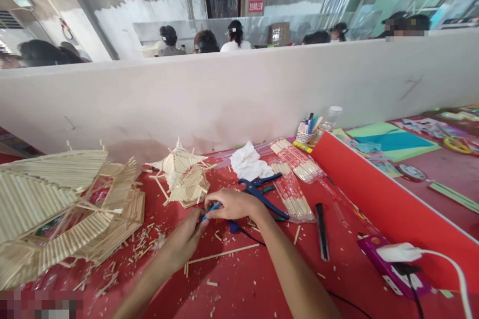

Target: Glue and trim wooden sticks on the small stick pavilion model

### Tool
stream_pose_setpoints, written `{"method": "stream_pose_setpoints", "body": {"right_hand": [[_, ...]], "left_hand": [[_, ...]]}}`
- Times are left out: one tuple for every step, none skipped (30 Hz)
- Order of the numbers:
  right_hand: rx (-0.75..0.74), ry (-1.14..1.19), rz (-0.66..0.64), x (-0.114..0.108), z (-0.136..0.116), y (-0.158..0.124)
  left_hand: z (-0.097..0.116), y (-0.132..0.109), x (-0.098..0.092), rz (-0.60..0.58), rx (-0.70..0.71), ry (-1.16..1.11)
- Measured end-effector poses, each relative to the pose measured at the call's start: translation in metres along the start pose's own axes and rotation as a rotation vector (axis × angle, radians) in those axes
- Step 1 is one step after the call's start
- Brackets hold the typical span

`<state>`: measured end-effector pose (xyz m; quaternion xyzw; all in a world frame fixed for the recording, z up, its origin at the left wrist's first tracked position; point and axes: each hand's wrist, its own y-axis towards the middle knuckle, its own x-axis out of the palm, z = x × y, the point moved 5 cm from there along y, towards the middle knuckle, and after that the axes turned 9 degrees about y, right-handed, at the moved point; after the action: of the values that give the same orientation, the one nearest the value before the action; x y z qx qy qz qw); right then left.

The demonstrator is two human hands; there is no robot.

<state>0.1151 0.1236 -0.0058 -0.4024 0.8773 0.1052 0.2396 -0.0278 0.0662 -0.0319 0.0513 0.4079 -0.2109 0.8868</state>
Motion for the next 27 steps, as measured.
{"method": "stream_pose_setpoints", "body": {"right_hand": [[-0.011,0.022,-0.002,0.0,0.0,0.0],[-0.022,0.044,-0.005,0.0,0.0,0.0],[-0.03,0.063,-0.009,0.0,0.0,0.0],[-0.033,0.077,-0.01,0.0,0.0,0.0],[-0.031,0.085,-0.008,-0.001,0.001,0.0],[-0.027,0.086,-0.002,-0.001,0.002,0.0],[-0.024,0.081,0.007,-0.002,0.002,0.0],[-0.026,0.072,0.014,-0.002,0.003,-0.001],[-0.034,0.059,0.019,-0.003,0.003,-0.002],[-0.048,0.045,0.022,-0.004,0.002,-0.003],[-0.063,0.029,0.022,-0.004,0.001,-0.004],[-0.076,0.015,0.022,-0.005,0.001,-0.006],[-0.084,0.0,0.022,-0.005,0.0,-0.007],[-0.086,-0.013,0.02,-0.006,0.0,-0.008],[-0.084,-0.025,0.018,-0.007,0.0,-0.008],[-0.08,-0.035,0.018,-0.007,0.0,-0.009],[-0.077,-0.046,0.017,-0.007,0.0,-0.009],[-0.074,-0.057,0.019,-0.007,-0.001,-0.009],[-0.072,-0.066,0.021,-0.007,-0.001,-0.01],[-0.072,-0.073,0.026,-0.007,-0.003,-0.009],[-0.075,-0.073,0.032,-0.007,-0.004,-0.009],[-0.08,-0.064,0.038,-0.007,-0.006,-0.009],[-0.083,-0.047,0.043,-0.006,-0.008,-0.008],[-0.083,-0.027,0.047,-0.005,-0.01,-0.007],[-0.078,-0.01,0.048,-0.004,-0.011,-0.007],[-0.067,0.0,0.047,-0.003,-0.011,-0.006],[-0.051,0.005,0.044,-0.002,-0.011,-0.005]], "left_hand": [[0.0,0.0,0.001,0.0,-0.01,-0.03],[0.0,0.001,0.002,-0.002,-0.015,-0.072],[0.0,0.001,0.002,-0.006,-0.015,-0.123],[0.0,0.002,0.003,-0.012,-0.01,-0.179],[0.0,0.002,0.003,-0.019,-0.002,-0.233],[0.0,0.002,0.004,-0.026,0.004,-0.285],[0.001,0.002,0.004,-0.034,0.007,-0.335],[0.002,0.002,0.004,-0.046,0.006,-0.385],[0.002,0.002,0.005,-0.061,0.002,-0.438],[0.004,0.001,0.005,-0.081,-0.007,-0.492],[0.005,0.001,0.007,-0.102,-0.02,-0.545],[0.006,0.001,0.008,-0.12,-0.032,-0.595],[0.006,0.001,0.01,-0.13,-0.041,-0.638],[0.007,0.002,0.012,-0.129,-0.048,-0.675],[0.007,0.003,0.013,-0.12,-0.052,-0.708],[0.006,0.004,0.014,-0.107,-0.056,-0.74],[0.006,0.005,0.016,-0.093,-0.06,-0.773],[0.005,0.006,0.017,-0.085,-0.068,-0.804],[0.004,0.007,0.017,-0.082,-0.077,-0.831],[0.003,0.007,0.017,-0.078,-0.089,-0.853],[0.002,0.007,0.016,-0.072,-0.099,-0.868],[0.002,0.007,0.014,-0.064,-0.107,-0.878],[0.002,0.007,0.012,-0.053,-0.11,-0.884],[0.002,0.006,0.009,-0.045,-0.111,-0.887],[0.004,0.005,0.007,-0.037,-0.111,-0.888],[0.005,0.004,0.005,-0.032,-0.11,-0.887],[0.007,0.003,0.005,-0.03,-0.109,-0.883]]}}
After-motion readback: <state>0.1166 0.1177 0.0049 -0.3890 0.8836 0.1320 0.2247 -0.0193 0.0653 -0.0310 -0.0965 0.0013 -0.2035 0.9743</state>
